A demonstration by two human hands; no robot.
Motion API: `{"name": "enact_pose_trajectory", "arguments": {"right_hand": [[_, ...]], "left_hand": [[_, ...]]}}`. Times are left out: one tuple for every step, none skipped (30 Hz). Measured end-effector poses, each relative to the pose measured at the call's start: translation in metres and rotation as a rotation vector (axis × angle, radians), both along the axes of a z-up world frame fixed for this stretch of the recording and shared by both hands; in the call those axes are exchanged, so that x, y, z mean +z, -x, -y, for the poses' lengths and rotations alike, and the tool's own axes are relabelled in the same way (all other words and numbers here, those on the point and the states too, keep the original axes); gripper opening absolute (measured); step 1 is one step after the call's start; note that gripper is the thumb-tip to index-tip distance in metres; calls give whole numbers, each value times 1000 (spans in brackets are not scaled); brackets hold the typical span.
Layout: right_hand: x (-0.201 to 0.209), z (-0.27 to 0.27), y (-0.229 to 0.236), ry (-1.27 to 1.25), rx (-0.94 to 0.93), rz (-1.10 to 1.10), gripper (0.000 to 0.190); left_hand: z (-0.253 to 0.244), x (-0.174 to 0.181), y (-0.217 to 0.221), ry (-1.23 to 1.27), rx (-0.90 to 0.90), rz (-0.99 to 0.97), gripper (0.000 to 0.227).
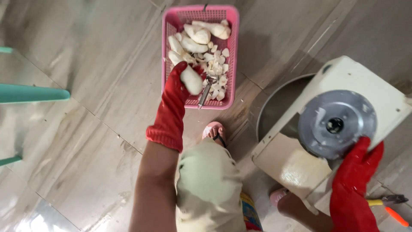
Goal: Slicing peeled cassava roots using a mechanical slicer while wearing protective gloves.
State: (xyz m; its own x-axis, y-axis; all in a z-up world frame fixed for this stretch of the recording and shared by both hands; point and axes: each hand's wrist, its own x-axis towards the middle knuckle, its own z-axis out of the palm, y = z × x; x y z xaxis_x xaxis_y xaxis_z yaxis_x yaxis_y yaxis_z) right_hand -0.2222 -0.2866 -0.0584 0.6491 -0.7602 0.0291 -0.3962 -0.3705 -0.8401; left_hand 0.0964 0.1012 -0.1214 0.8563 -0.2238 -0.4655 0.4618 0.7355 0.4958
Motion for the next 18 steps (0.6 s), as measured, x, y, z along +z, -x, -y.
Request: {"name": "enact_pose_trajectory", "arguments": {"right_hand": [[-13, 8, 5, -48, -36, 35, 51], [-9, 5, 5, -47, -45, 50, 51], [-4, 3, 5, -45, -17, 97, 46], [0, -1, 3, -44, 10, 149, 41], [-8, 3, 2, -42, -1, 170, 41], [-15, 6, 5, 19, -2, 180, 42], [-22, 10, 7, 80, -3, 190, 43], [-23, 11, 7, 81, -15, 202, 43], [-25, 13, 7, 97, -14, 200, 44], [-26, 14, 6, 113, -11, 194, 44], [-18, 11, 8, 113, -22, 204, 44], [-11, 7, 7, 117, 0, 215, 44], [-3, 4, 6, 120, 21, 226, 44], [-13, 9, 6, 115, 10, 230, 44], [-23, 13, 5, 132, 3, 230, 49], [-32, 21, 5, 153, 5, 225, 56], [-25, 18, 11, 153, 2, 225, 56], [-16, 18, 8, 249, -2, 332, 57]], "left_hand": [[8, 23, 0, -90, -39, 13, 31], [15, 46, -2, -89, -48, 28, 31], [22, 70, -4, -272, -78, 67, 41], [28, 97, -8, -457, -103, 115, 51], [33, 104, -16, -457, -110, 138, 51], [38, 109, -19, -786, -127, 264, 45], [42, 113, -22, -1116, -135, 389, 39], [33, 92, -41, -1116, -138, 407, 39], [25, 71, -61, -1278, -216, 413, 47], [17, 49, -82, -1440, -294, 414, 55], [25, 77, -62, -1440, -294, 430, 55], [32, 104, -42, -1172, -231, 367, 45], [39, 131, -23, -904, -170, 302, 36], [42, 143, -18, -909, -179, 311, 36], [46, 155, -13, -769, -77, 290, 37], [49, 164, -4, -623, 28, 260, 40], [56, 182, 15, -623, 26, 261, 40], [65, 205, 27, -648, -15, 266, 37]]}}
